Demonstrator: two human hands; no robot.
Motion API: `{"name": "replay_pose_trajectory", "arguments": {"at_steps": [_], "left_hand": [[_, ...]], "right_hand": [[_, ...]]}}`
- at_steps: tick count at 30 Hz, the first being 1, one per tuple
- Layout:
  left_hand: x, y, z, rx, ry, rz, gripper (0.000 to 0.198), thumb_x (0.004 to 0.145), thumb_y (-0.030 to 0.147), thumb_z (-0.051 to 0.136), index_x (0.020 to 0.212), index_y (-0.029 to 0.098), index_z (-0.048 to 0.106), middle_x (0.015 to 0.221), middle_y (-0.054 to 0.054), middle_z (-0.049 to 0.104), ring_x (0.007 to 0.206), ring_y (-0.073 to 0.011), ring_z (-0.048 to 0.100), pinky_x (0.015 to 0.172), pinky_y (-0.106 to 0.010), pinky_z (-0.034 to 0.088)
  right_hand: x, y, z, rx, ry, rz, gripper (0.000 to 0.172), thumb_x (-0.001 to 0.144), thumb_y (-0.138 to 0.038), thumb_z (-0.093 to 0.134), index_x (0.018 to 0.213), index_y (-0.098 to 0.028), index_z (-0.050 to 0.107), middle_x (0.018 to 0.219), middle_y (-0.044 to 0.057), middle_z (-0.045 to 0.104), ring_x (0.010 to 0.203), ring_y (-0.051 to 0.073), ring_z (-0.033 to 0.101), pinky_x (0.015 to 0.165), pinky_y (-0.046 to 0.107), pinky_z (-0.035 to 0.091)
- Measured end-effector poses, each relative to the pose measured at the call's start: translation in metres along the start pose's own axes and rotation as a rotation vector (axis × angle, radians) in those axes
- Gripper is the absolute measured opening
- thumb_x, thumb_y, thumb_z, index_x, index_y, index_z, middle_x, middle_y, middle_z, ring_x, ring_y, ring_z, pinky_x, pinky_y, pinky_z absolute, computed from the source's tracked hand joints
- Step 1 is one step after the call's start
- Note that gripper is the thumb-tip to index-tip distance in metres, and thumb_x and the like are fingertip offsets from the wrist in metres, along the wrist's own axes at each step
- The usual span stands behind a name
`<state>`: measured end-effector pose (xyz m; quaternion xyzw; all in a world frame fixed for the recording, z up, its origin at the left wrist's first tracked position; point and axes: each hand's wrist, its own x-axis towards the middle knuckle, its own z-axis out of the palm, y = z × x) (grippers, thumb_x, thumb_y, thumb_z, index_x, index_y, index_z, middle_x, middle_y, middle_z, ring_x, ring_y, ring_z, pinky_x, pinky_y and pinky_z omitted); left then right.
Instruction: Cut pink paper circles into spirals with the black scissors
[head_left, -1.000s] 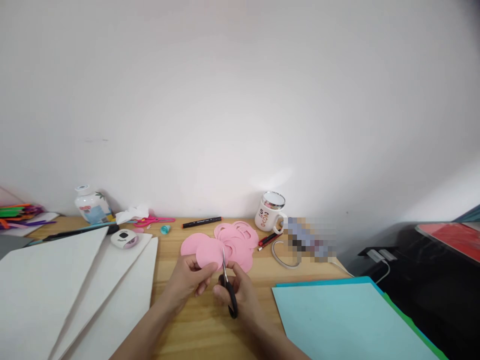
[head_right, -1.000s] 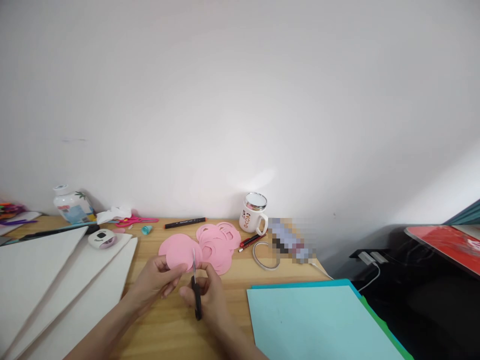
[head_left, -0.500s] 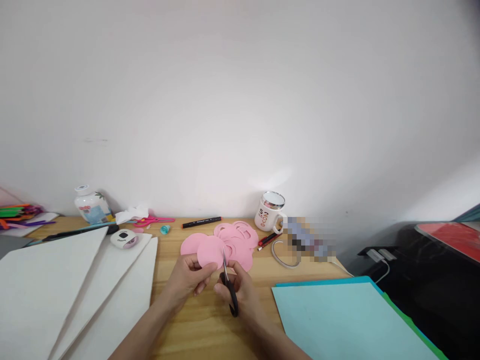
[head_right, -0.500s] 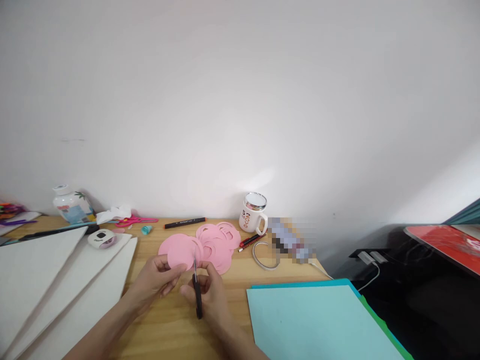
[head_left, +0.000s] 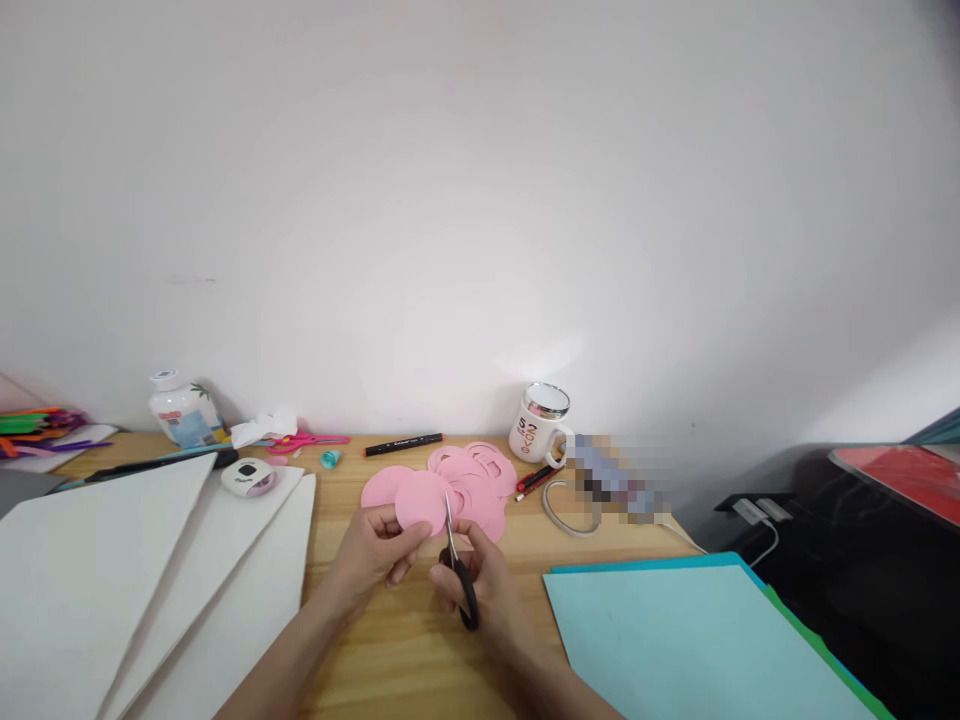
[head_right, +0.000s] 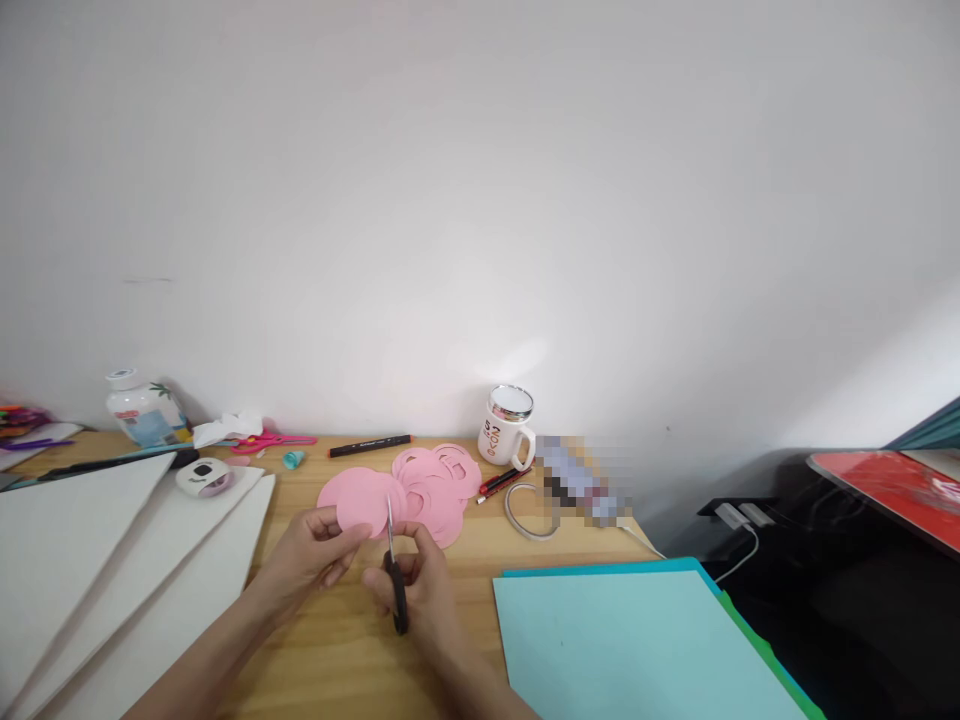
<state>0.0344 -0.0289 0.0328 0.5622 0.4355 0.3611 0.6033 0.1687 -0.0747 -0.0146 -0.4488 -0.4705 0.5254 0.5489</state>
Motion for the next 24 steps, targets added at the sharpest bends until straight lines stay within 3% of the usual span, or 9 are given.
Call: {"name": "replay_pose_trajectory", "arguments": {"at_steps": [10,18,24], "left_hand": [[0.0023,-0.0081,0.0015,-0.078,-0.045,-0.045,0.034,0.067,0.043,0.062,0.053,0.015,0.05,0.04,0.004,0.051,0.029,-0.0062,0.04,0.03,-0.017,0.026],[-0.0002,-0.002,0.0029,-0.007,-0.01,-0.035,0.034,0.062,0.039,0.066,0.049,0.015,0.047,0.037,0.006,0.048,0.028,-0.0034,0.033,0.031,-0.016,0.019],[-0.0008,-0.0024,0.0016,-0.014,-0.032,-0.032,0.031,0.063,0.036,0.066,0.05,0.015,0.047,0.036,0.006,0.047,0.028,-0.0035,0.033,0.032,-0.016,0.019]], "right_hand": [[-0.0015,0.0011,0.0021,0.035,-0.01,0.018,0.043,0.061,-0.042,0.07,0.087,-0.021,0.043,0.043,-0.01,0.044,0.036,0.007,0.036,0.037,0.016,0.026],[0.0004,-0.0051,0.0004,0.128,-0.039,-0.028,0.047,0.054,-0.037,0.077,0.085,-0.019,0.045,0.059,-0.006,0.049,0.051,0.009,0.039,0.046,0.019,0.029],[0.0003,-0.006,0.0,0.116,-0.054,-0.013,0.045,0.056,-0.037,0.075,0.086,-0.019,0.046,0.059,-0.006,0.048,0.051,0.009,0.038,0.047,0.019,0.027]]}}
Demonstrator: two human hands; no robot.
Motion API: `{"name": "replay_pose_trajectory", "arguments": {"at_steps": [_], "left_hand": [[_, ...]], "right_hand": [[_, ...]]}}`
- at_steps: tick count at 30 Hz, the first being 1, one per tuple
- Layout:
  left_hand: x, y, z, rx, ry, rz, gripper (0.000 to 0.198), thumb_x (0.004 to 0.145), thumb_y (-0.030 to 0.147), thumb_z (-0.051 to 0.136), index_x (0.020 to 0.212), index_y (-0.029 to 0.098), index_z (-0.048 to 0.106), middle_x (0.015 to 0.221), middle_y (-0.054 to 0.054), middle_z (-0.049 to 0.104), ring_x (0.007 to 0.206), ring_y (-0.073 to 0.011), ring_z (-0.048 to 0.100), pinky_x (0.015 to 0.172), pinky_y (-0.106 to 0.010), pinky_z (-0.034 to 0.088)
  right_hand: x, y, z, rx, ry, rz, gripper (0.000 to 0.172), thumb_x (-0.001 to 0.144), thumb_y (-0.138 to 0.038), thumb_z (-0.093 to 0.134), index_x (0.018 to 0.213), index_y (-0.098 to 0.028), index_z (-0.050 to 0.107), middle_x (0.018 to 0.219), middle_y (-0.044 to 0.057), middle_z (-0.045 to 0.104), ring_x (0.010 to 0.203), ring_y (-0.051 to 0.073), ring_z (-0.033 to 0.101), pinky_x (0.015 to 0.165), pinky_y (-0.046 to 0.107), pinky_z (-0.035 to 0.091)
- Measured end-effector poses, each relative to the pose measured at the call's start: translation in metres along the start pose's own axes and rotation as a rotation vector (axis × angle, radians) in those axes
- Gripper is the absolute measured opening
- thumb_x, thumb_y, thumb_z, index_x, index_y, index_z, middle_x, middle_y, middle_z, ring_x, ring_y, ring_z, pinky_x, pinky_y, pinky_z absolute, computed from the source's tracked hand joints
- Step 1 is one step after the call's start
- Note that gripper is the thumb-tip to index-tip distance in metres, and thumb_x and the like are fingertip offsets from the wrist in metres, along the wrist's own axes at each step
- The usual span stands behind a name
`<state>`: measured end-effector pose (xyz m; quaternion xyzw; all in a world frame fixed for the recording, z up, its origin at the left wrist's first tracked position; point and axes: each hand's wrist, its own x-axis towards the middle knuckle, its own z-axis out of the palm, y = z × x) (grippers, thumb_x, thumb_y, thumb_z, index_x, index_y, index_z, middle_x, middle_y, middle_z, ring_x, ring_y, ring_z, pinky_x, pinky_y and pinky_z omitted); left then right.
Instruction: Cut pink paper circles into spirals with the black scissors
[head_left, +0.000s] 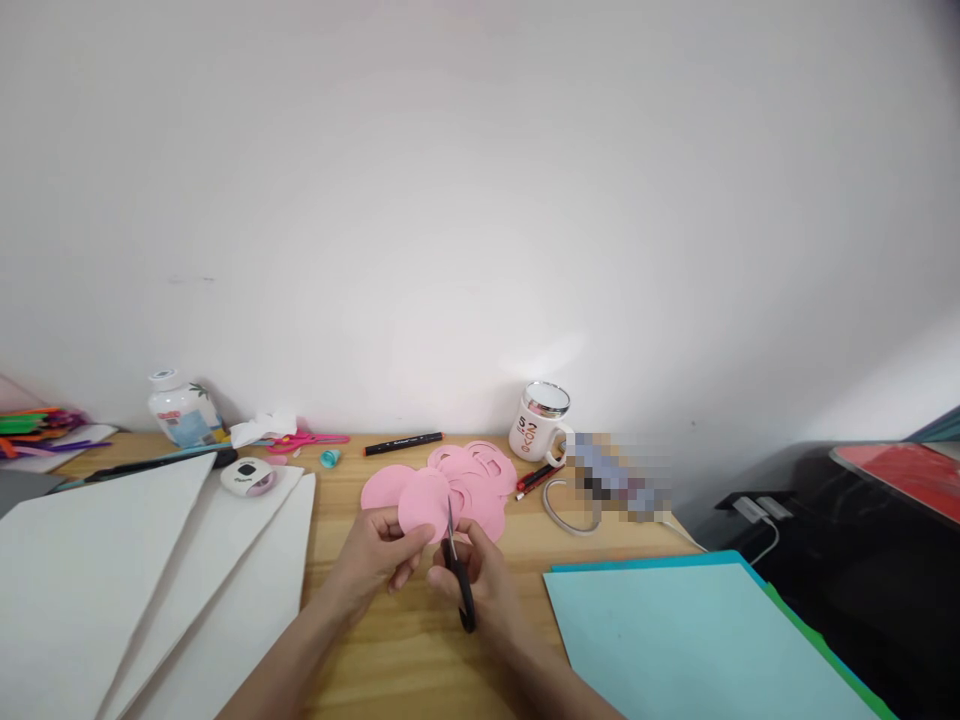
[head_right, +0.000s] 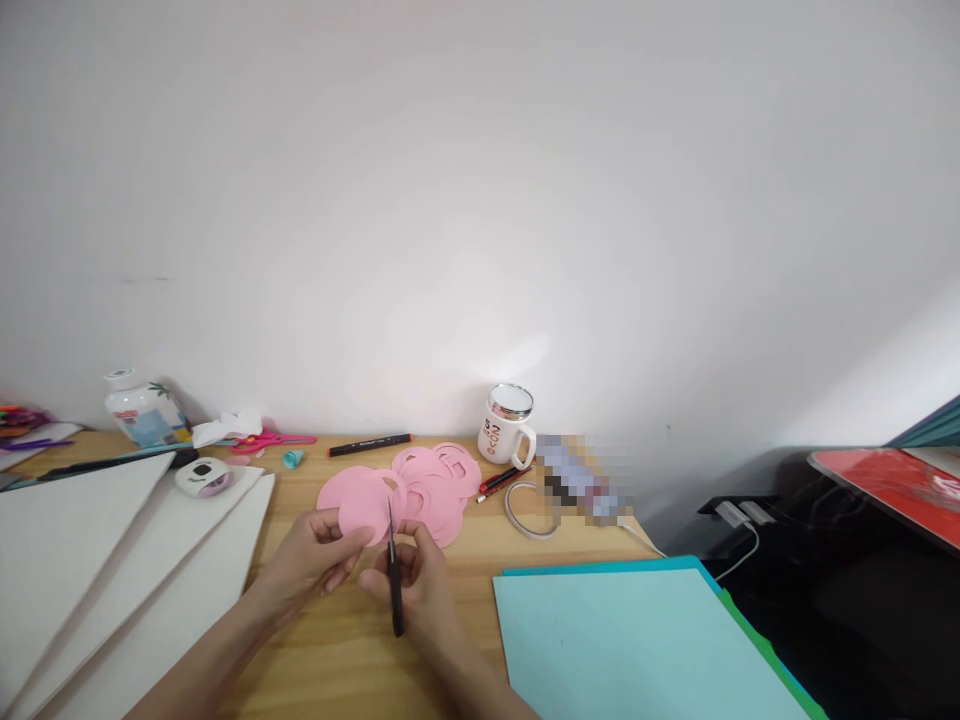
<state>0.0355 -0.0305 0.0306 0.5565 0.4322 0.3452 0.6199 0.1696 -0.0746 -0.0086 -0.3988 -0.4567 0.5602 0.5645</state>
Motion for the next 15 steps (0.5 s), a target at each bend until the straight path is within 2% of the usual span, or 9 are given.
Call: {"name": "replay_pose_trajectory", "arguments": {"at_steps": [7,15], "left_hand": [[0.0004,0.0001,-0.0009,0.029,0.006,0.016,0.033,0.064,0.036,0.066,0.048,0.015,0.047,0.035,0.007,0.044,0.029,-0.0031,0.031,0.033,-0.016,0.019],[0.0011,-0.0005,-0.0029,0.009,-0.006,0.035,0.033,0.066,0.035,0.064,0.049,0.015,0.046,0.035,0.008,0.042,0.029,-0.0027,0.029,0.033,-0.016,0.018]], "right_hand": [[-0.0003,0.0027,-0.001,0.001,-0.001,0.008,0.046,0.058,-0.035,0.074,0.089,-0.019,0.044,0.055,-0.008,0.045,0.046,0.006,0.031,0.042,0.018,0.022],[-0.0002,0.0041,-0.0012,-0.075,0.04,0.007,0.043,0.062,-0.04,0.07,0.088,-0.019,0.043,0.047,-0.01,0.044,0.04,0.006,0.032,0.038,0.017,0.024]]}}
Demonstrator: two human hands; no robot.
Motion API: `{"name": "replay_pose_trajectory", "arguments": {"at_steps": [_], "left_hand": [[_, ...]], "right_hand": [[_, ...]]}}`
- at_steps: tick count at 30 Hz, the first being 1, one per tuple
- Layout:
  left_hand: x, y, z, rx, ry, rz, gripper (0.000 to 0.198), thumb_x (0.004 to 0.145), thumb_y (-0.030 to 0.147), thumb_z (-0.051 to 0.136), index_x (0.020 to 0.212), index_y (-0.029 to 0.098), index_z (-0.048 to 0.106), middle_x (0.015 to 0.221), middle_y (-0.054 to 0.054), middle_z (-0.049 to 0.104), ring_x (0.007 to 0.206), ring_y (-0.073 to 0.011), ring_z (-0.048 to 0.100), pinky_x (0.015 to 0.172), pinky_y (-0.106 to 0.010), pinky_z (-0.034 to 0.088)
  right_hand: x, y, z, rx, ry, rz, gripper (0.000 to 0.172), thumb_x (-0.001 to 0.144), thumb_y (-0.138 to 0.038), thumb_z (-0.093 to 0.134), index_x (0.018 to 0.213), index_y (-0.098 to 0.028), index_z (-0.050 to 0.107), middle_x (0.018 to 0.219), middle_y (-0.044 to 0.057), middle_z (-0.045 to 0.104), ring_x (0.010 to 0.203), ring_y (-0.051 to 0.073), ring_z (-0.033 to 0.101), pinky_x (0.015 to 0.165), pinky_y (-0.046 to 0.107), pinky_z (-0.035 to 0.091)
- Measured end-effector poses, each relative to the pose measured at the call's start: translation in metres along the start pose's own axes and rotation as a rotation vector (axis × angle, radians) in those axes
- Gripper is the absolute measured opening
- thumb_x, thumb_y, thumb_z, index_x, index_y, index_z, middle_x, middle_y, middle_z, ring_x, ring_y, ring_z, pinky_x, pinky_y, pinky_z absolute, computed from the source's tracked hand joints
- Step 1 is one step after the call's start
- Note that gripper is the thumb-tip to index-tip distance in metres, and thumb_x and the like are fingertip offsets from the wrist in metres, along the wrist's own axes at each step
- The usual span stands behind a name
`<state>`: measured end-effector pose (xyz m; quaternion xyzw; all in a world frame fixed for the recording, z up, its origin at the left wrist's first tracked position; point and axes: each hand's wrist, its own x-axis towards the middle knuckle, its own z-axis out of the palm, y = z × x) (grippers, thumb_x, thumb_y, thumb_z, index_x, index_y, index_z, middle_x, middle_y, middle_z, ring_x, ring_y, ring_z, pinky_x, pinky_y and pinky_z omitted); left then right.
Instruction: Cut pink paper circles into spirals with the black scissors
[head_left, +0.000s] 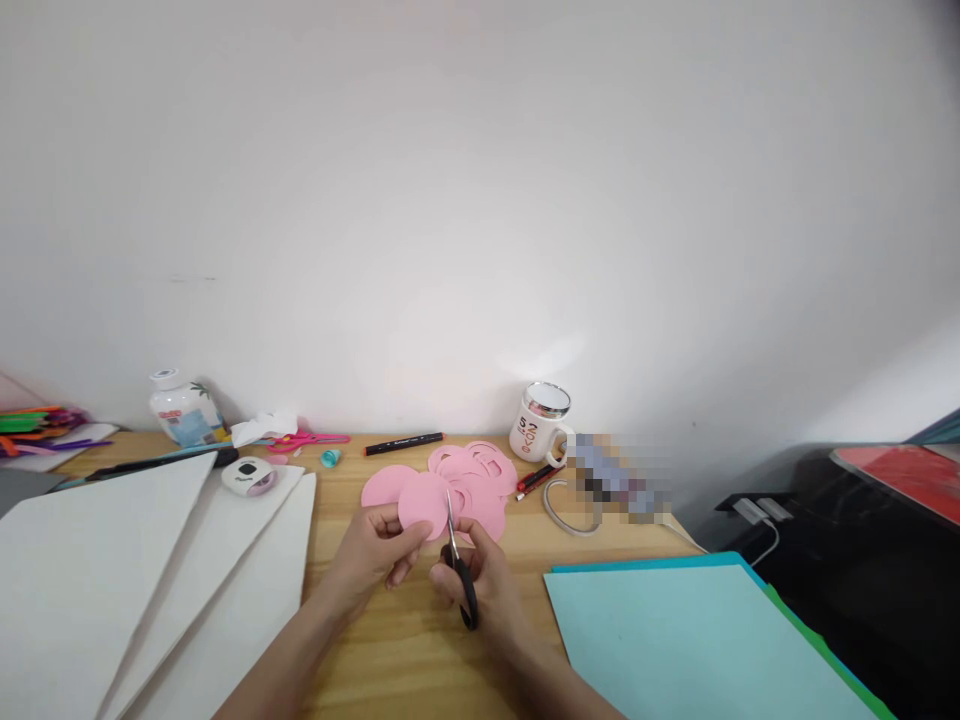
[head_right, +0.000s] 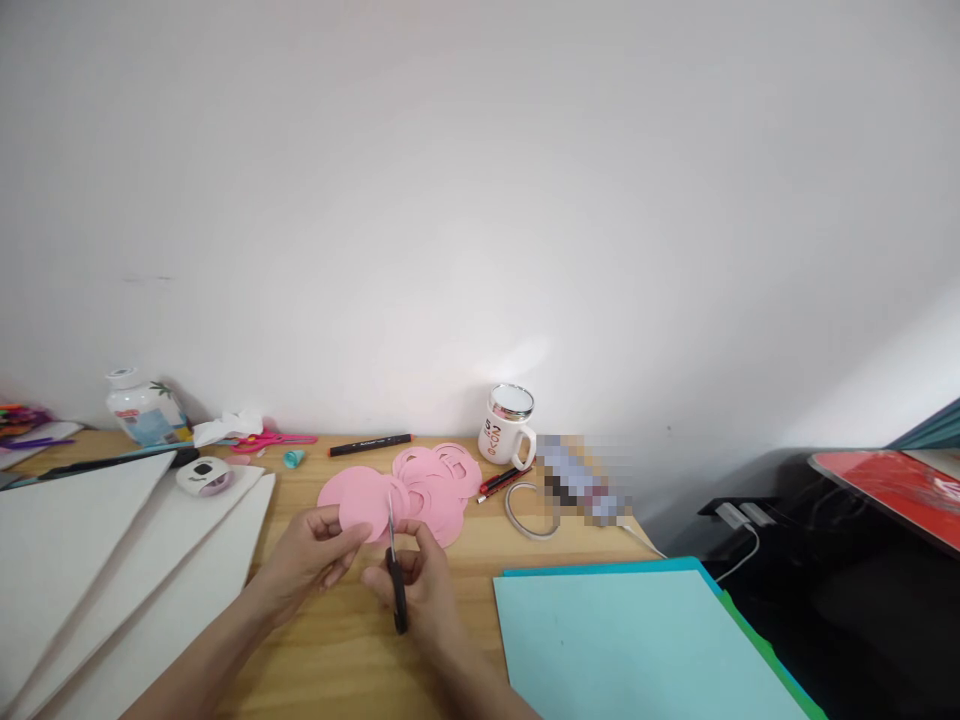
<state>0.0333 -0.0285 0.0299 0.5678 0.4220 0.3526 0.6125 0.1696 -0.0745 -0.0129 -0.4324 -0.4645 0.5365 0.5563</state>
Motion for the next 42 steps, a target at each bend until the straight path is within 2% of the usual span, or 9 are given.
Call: {"name": "replay_pose_trajectory", "arguments": {"at_steps": [10,14,17,21,26,31,36,42], "left_hand": [[0.001,0.005,0.001,-0.048,0.03,0.01,0.033,0.061,0.033,0.069,0.048,0.014,0.045,0.038,0.007,0.046,0.028,-0.0019,0.031,0.031,-0.015,0.02],[0.001,0.002,0.0,-0.052,0.046,0.026,0.034,0.063,0.034,0.068,0.049,0.014,0.044,0.037,0.007,0.045,0.028,-0.0014,0.032,0.03,-0.014,0.021],[0.001,0.001,-0.001,-0.089,0.02,0.031,0.034,0.068,0.038,0.064,0.053,0.014,0.046,0.039,0.007,0.047,0.028,-0.0021,0.036,0.03,-0.013,0.024],[0.002,0.001,-0.001,-0.168,-0.05,0.004,0.029,0.074,0.042,0.058,0.064,0.015,0.049,0.051,0.002,0.059,0.03,-0.0066,0.047,0.028,-0.015,0.031],[0.001,0.0,-0.001,-0.24,-0.053,-0.024,0.027,0.07,0.039,0.064,0.069,0.015,0.052,0.055,0.001,0.062,0.032,-0.0067,0.049,0.029,-0.015,0.034],[-0.001,0.0,0.0,-0.241,-0.002,-0.052,0.027,0.067,0.035,0.067,0.06,0.012,0.055,0.048,0.003,0.056,0.034,-0.004,0.046,0.031,-0.013,0.032],[0.0,-0.001,0.004,-0.184,0.058,-0.072,0.03,0.063,0.034,0.07,0.052,0.013,0.052,0.046,0.003,0.055,0.03,-0.0038,0.042,0.029,-0.014,0.027],[0.0,-0.002,0.007,-0.145,0.01,-0.049,0.03,0.062,0.036,0.07,0.05,0.014,0.052,0.042,0.003,0.054,0.029,-0.0053,0.042,0.029,-0.016,0.029]], "right_hand": [[-0.001,-0.001,-0.001,-0.073,-0.004,0.019,0.042,0.065,-0.038,0.067,0.091,-0.018,0.041,0.043,-0.011,0.046,0.037,0.006,0.036,0.037,0.017,0.027],[-0.001,-0.001,-0.001,-0.077,0.004,0.031,0.044,0.063,-0.039,0.067,0.091,-0.018,0.04,0.042,-0.011,0.046,0.037,0.007,0.037,0.037,0.016,0.027],[-0.001,0.0,-0.001,-0.064,-0.004,0.029,0.044,0.064,-0.04,0.067,0.092,-0.018,0.04,0.042,-0.011,0.046,0.036,0.007,0.037,0.036,0.016,0.027],[-0.001,0.004,0.0,-0.054,-0.01,0.027,0.045,0.063,-0.04,0.068,0.092,-0.019,0.04,0.041,-0.011,0.045,0.034,0.006,0.035,0.035,0.016,0.026],[-0.002,0.008,0.001,-0.045,-0.027,0.023,0.043,0.064,-0.039,0.068,0.09,-0.019,0.04,0.044,-0.011,0.044,0.036,0.006,0.036,0.036,0.016,0.029],[-0.003,0.01,0.002,-0.053,-0.044,0.012,0.041,0.065,-0.035,0.067,0.093,-0.019,0.041,0.045,-0.011,0.046,0.036,0.006,0.036,0.036,0.016,0.028],[-0.003,0.009,0.004,-0.003,-0.041,0.016,0.042,0.064,-0.036,0.07,0.092,-0.019,0.043,0.047,-0.01,0.046,0.038,0.006,0.035,0.038,0.016,0.028],[0.0,0.006,0.002,0.086,-0.017,-0.067,0.045,0.057,-0.036,0.076,0.086,-0.02,0.045,0.058,-0.005,0.05,0.05,0.011,0.046,0.046,0.02,0.034]]}}
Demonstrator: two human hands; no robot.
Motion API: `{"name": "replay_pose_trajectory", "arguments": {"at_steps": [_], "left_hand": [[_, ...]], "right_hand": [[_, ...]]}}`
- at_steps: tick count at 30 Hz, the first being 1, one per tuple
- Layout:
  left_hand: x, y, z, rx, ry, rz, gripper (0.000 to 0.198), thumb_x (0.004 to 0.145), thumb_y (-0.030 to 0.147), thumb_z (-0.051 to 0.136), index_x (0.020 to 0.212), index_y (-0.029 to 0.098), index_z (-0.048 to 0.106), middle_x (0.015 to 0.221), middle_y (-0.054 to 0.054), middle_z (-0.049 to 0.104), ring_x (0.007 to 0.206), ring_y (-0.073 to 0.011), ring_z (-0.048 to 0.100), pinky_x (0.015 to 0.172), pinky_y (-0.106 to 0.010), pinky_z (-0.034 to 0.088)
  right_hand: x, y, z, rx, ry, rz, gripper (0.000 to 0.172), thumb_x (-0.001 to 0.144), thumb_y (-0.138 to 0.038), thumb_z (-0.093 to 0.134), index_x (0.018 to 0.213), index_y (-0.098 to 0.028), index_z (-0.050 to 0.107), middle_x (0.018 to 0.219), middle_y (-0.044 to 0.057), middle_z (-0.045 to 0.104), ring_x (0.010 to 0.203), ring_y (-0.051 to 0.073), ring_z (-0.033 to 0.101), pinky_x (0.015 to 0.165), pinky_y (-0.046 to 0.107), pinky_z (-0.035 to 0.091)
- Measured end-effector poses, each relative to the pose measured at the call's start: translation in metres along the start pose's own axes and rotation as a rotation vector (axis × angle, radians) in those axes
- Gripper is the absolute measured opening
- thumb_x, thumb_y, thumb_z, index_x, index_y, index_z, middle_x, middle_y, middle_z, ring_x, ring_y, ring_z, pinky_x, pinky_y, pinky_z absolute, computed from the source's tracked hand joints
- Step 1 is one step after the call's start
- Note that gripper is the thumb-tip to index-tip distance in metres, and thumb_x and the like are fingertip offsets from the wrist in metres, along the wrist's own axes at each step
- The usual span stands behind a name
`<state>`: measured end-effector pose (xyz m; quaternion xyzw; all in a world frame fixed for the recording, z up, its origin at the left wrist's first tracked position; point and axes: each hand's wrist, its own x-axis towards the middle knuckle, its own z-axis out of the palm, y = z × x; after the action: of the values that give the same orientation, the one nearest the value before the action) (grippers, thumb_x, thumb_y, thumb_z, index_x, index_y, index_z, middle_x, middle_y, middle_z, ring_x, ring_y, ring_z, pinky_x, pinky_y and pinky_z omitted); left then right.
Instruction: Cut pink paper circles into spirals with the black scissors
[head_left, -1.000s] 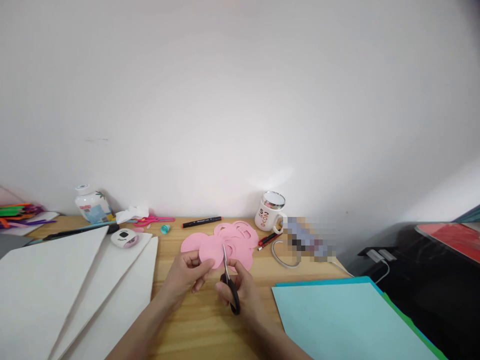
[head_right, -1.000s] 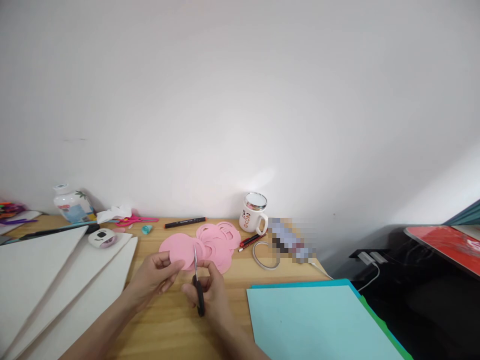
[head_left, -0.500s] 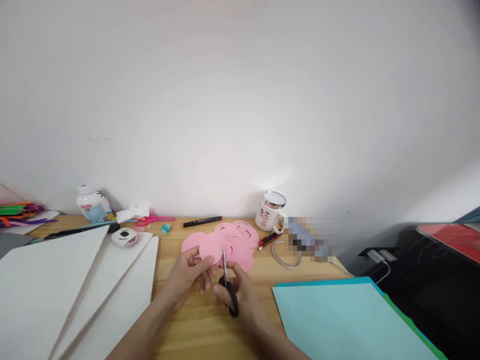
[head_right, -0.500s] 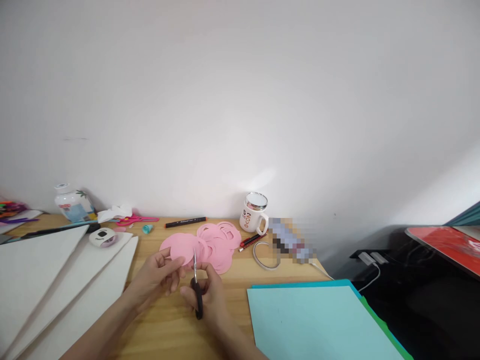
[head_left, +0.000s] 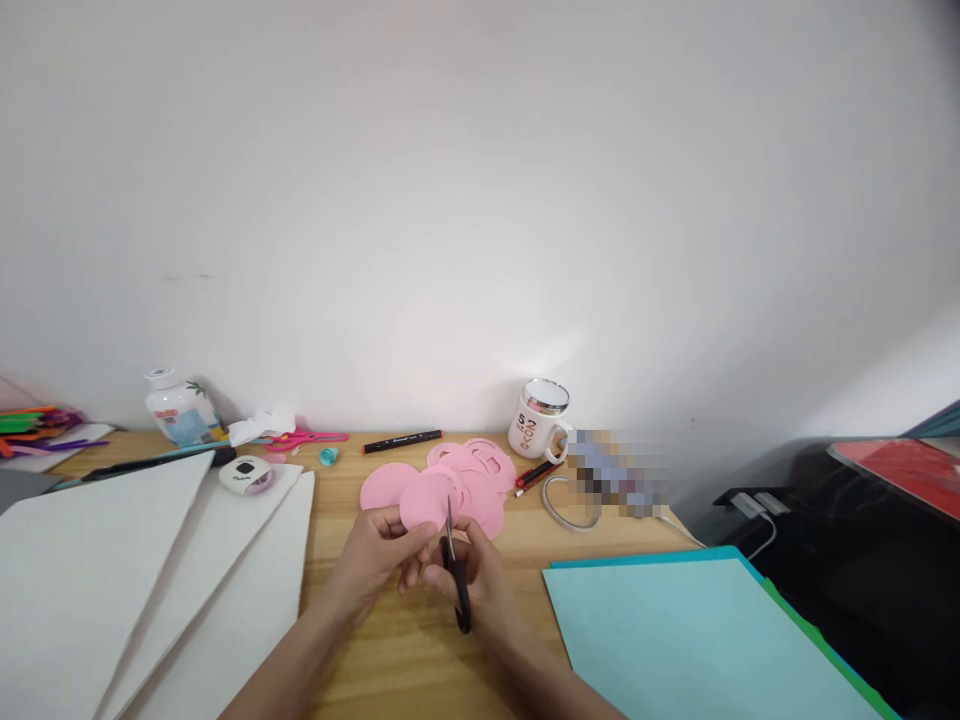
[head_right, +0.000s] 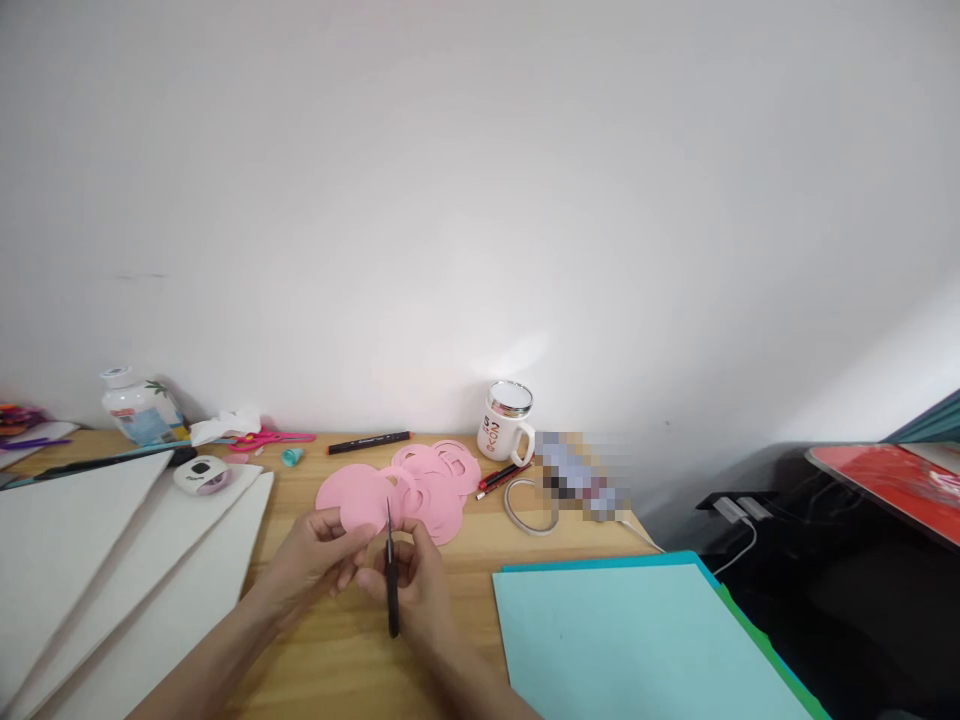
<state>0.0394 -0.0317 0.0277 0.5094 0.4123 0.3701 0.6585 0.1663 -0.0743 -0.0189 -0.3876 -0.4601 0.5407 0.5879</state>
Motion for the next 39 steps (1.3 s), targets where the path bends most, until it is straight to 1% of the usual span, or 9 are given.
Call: {"name": "replay_pose_trajectory", "arguments": {"at_steps": [6,10,14,18,23,28,30,33,39], "left_hand": [[-0.001,0.0034,0.0001,0.05,-0.015,-0.007,0.03,0.061,0.035,0.07,0.048,0.014,0.053,0.034,0.005,0.049,0.028,-0.0058,0.041,0.029,-0.016,0.029],[-0.0001,0.0021,-0.0001,0.044,-0.006,-0.001,0.03,0.062,0.037,0.069,0.05,0.014,0.053,0.035,0.005,0.05,0.029,-0.0063,0.042,0.03,-0.016,0.03],[-0.0002,0.002,-0.0003,0.043,-0.011,-0.008,0.03,0.061,0.037,0.07,0.05,0.014,0.054,0.037,0.004,0.052,0.029,-0.0063,0.043,0.03,-0.017,0.03],[-0.0007,0.0019,-0.0015,0.04,-0.019,0.001,0.03,0.063,0.036,0.069,0.05,0.013,0.054,0.039,0.004,0.052,0.03,-0.0061,0.043,0.032,-0.017,0.031],[0.0001,0.001,-0.0026,0.052,-0.013,0.003,0.029,0.062,0.035,0.07,0.051,0.013,0.053,0.042,0.004,0.054,0.03,-0.0061,0.044,0.031,-0.017,0.03],[0.0,0.0026,-0.0017,0.055,-0.001,0.024,0.03,0.064,0.038,0.068,0.053,0.014,0.053,0.039,0.004,0.051,0.031,-0.0063,0.042,0.031,-0.017,0.03],[-0.0003,0.0038,-0.0015,0.069,-0.003,0.016,0.03,0.063,0.038,0.068,0.052,0.014,0.053,0.037,0.004,0.051,0.031,-0.0067,0.042,0.032,-0.017,0.03],[-0.0006,0.0046,-0.0019,0.074,0.004,0.002,0.03,0.062,0.039,0.069,0.053,0.014,0.053,0.037,0.004,0.051,0.03,-0.0068,0.042,0.031,-0.017,0.029],[0.0001,0.0025,-0.0036,0.047,0.007,0.024,0.03,0.064,0.037,0.068,0.052,0.014,0.052,0.038,0.004,0.052,0.03,-0.0063,0.042,0.031,-0.017,0.03]], "right_hand": [[-0.0002,0.0001,-0.0008,-0.016,0.002,0.024,0.046,0.057,-0.039,0.076,0.086,-0.021,0.045,0.056,-0.006,0.051,0.051,0.012,0.049,0.05,0.023,0.038],[-0.001,-0.0031,0.0011,-0.009,0.007,0.039,0.048,0.057,-0.042,0.075,0.087,-0.022,0.045,0.054,-0.006,0.05,0.048,0.013,0.048,0.047,0.022,0.036],[-0.0014,-0.0059,0.0023,0.007,0.009,0.044,0.049,0.056,-0.044,0.075,0.086,-0.022,0.044,0.053,-0.007,0.047,0.046,0.011,0.045,0.045,0.021,0.032],[-0.0017,-0.0067,0.0018,0.027,0.002,0.047,0.05,0.056,-0.044,0.075,0.087,-0.022,0.044,0.054,-0.007,0.045,0.045,0.009,0.04,0.045,0.02,0.028],[-0.0015,-0.0076,0.0011,0.02,-0.02,0.06,0.049,0.058,-0.042,0.074,0.089,-0.021,0.042,0.055,-0.007,0.046,0.044,0.007,0.032,0.042,0.018,0.02],[-0.0014,-0.0072,0.0005,-0.009,-0.011,0.065,0.048,0.059,-0.041,0.073,0.089,-0.021,0.041,0.052,-0.009,0.042,0.043,0.006,0.027,0.04,0.017,0.018],[-0.0015,-0.007,0.0002,-0.026,-0.009,0.065,0.047,0.06,-0.041,0.072,0.089,-0.022,0.041,0.05,-0.01,0.041,0.042,0.006,0.027,0.04,0.017,0.019],[-0.0018,-0.0078,0.0003,-0.051,-0.006,0.07,0.044,0.062,-0.043,0.07,0.088,-0.022,0.041,0.048,-0.01,0.041,0.041,0.007,0.03,0.039,0.017,0.022],[-0.0019,-0.0086,0.0007,-0.106,0.015,0.083,0.043,0.063,-0.043,0.067,0.09,-0.021,0.041,0.044,-0.011,0.042,0.038,0.007,0.034,0.038,0.017,0.026]]}}
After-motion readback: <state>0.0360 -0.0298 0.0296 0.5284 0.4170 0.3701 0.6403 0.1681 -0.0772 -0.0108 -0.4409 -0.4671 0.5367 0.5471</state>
